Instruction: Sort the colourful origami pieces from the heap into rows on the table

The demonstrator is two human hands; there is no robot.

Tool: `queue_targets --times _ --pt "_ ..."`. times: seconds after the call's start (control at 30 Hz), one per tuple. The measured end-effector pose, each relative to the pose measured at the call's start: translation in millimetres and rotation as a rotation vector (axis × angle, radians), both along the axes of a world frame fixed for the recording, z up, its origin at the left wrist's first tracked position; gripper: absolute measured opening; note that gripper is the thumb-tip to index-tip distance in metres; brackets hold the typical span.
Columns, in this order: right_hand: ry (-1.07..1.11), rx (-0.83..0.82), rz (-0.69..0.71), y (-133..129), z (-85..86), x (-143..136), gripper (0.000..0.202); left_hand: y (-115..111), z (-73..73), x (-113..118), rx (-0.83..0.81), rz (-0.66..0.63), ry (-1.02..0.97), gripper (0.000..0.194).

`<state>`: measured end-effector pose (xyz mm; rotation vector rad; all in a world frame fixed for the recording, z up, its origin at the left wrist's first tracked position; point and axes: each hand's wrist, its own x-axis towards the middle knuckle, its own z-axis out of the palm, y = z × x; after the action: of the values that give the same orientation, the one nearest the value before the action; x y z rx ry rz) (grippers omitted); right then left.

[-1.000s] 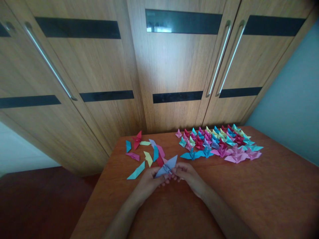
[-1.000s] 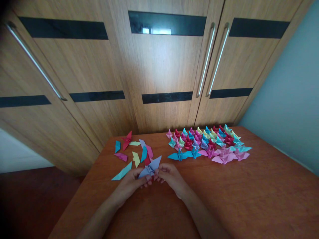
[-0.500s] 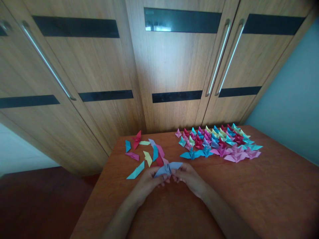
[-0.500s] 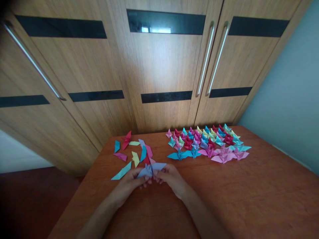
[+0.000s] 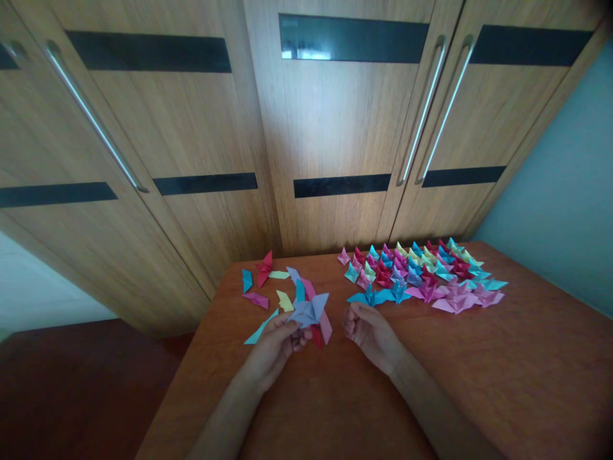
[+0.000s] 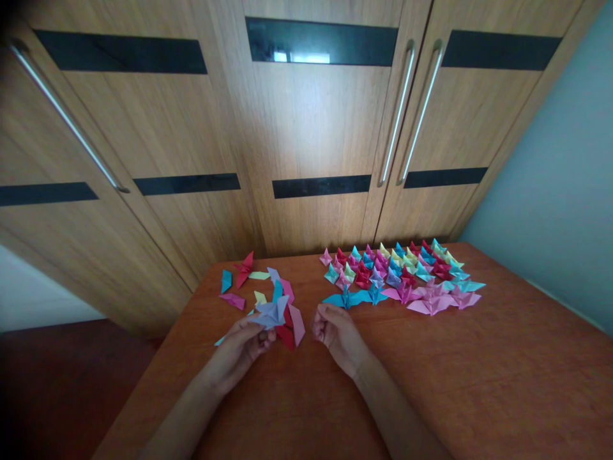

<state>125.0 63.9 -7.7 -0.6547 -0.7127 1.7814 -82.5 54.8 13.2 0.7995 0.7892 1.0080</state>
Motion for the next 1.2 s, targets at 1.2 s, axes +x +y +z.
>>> queue_targets --times 1.2 --pt "-0.827 0.396 -0.109 -3 -14.2 -20 0.022 -3 -12.9 16 0.135 -0.076 0.235 0.013"
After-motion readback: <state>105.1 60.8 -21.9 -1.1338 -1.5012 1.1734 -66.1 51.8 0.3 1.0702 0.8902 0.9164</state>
